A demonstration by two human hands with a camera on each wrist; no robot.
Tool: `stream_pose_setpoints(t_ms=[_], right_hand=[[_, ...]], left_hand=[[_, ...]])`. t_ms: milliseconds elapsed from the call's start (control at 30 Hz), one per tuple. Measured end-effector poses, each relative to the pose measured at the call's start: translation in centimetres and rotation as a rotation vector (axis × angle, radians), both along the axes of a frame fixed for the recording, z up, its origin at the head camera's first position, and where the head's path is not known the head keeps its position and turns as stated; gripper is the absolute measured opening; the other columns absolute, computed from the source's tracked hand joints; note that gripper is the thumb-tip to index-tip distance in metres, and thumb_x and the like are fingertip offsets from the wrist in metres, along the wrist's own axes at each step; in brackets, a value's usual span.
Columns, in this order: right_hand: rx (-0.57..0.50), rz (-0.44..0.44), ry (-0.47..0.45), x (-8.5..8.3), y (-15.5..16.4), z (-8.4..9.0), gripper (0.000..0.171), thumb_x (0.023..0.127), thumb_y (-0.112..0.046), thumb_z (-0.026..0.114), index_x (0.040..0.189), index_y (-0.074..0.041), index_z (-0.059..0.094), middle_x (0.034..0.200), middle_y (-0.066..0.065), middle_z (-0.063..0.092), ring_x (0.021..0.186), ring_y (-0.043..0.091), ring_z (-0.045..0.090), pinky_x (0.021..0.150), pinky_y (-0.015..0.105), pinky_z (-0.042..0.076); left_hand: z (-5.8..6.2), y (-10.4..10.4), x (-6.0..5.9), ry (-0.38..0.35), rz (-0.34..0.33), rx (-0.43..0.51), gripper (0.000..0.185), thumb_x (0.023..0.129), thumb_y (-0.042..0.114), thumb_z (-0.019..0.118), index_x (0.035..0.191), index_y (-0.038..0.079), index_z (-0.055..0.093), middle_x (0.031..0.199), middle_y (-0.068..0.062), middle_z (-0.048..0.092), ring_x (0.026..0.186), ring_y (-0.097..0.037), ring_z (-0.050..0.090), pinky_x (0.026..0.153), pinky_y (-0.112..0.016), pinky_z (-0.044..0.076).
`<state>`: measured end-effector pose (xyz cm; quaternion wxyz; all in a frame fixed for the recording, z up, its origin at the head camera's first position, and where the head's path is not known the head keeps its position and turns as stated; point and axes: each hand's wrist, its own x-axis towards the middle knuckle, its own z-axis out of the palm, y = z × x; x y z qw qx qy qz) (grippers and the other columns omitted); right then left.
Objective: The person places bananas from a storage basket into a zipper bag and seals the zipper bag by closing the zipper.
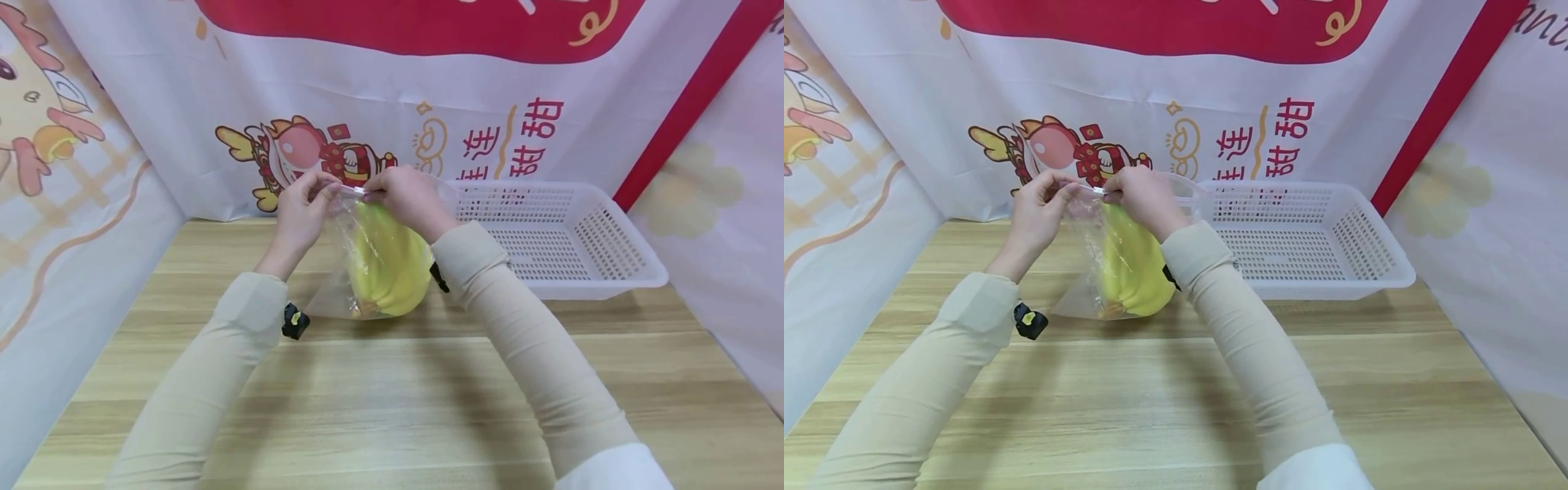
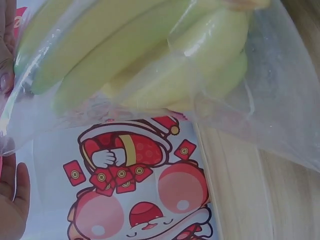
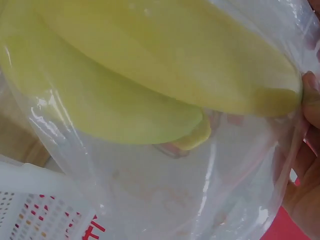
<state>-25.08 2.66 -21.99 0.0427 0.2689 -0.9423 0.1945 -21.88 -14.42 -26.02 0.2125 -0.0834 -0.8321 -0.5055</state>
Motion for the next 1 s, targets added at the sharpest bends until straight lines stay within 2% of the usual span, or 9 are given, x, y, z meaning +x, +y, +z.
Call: stream_pose_setpoints(t_ms=[100,233,433,500,600,833,1000], right_hand=[[0.015,0.004,0.039,0.07,-0.05,-0.22,0.02,0.09,-0.028,0.063,0.103,-0.018,0.075,0.106,0.002,0.074,0.087,0.016,0.068,0.076,0.029,0.052],[0.025,-0.008,0.058,-0.02,-0.02,-0.49,0.022,0.09,-0.03,0.063,0.105,-0.018,0.075,0.106,0.002,0.074,0.086,0.016,0.069,0.076,0.029,0.053],[0.025,0.015,0.063,-0.14,-0.05,-0.45,0.034,0.091,-0.036,0.061,0.121,-0.02,0.066,0.107,0.001,0.073,0.092,0.017,0.069,0.082,0.031,0.053],[0.031,0.029,0.066,-0.11,-0.1,-0.37,0.037,0.092,-0.039,0.058,0.124,-0.022,0.064,0.11,0.0,0.073,0.096,0.017,0.069,0.086,0.032,0.053],[0.039,0.033,0.064,-0.05,-0.21,-0.27,0.035,0.094,-0.042,0.055,0.122,-0.024,0.066,0.111,-0.001,0.073,0.096,0.015,0.069,0.085,0.031,0.053],[0.039,0.029,0.096,0.04,-0.64,-0.27,0.03,0.095,-0.036,0.056,0.113,-0.019,0.072,0.105,0.003,0.074,0.087,0.015,0.067,0.08,0.03,0.052],[0.033,0.044,0.128,-0.04,-0.82,-0.48,0.03,0.096,-0.033,0.055,0.116,-0.016,0.07,0.105,0.004,0.073,0.096,0.019,0.065,0.089,0.033,0.05]], left_hand=[[0.01,-0.09,-0.03,-0.028,-0.002,-0.008,0.028,0.093,0.026,0.059,0.11,0.004,0.064,0.101,-0.013,0.067,0.081,-0.007,0.058,0.069,-0.016,0.046],[0.06,-0.11,-0.17,-0.052,-0.016,-0.073,0.028,0.092,0.026,0.062,0.115,0.01,0.064,0.108,-0.011,0.069,0.088,-0.016,0.063,0.073,-0.021,0.048],[0.05,0.26,0.0,0.033,0.027,-0.139,0.022,0.09,0.023,0.065,0.103,0.006,0.071,0.1,-0.01,0.066,0.082,-0.015,0.058,0.071,-0.021,0.044],[0.0,0.37,0.08,0.055,0.042,-0.141,0.02,0.089,0.021,0.066,0.101,0.006,0.071,0.098,-0.009,0.066,0.08,-0.012,0.057,0.069,-0.02,0.043],[-0.04,0.48,0.11,0.069,0.051,-0.137,0.019,0.089,0.021,0.066,0.1,0.006,0.071,0.097,-0.01,0.067,0.079,-0.01,0.056,0.069,-0.018,0.043],[-0.01,0.53,0.04,0.031,0.077,-0.074,0.025,0.089,0.027,0.066,0.099,0.005,0.072,0.099,-0.01,0.069,0.077,-0.006,0.055,0.069,-0.018,0.042],[-0.08,0.42,0.02,0.015,0.087,-0.052,0.025,0.09,0.026,0.065,0.099,0.004,0.071,0.098,-0.011,0.068,0.078,-0.008,0.053,0.068,-0.018,0.04]])
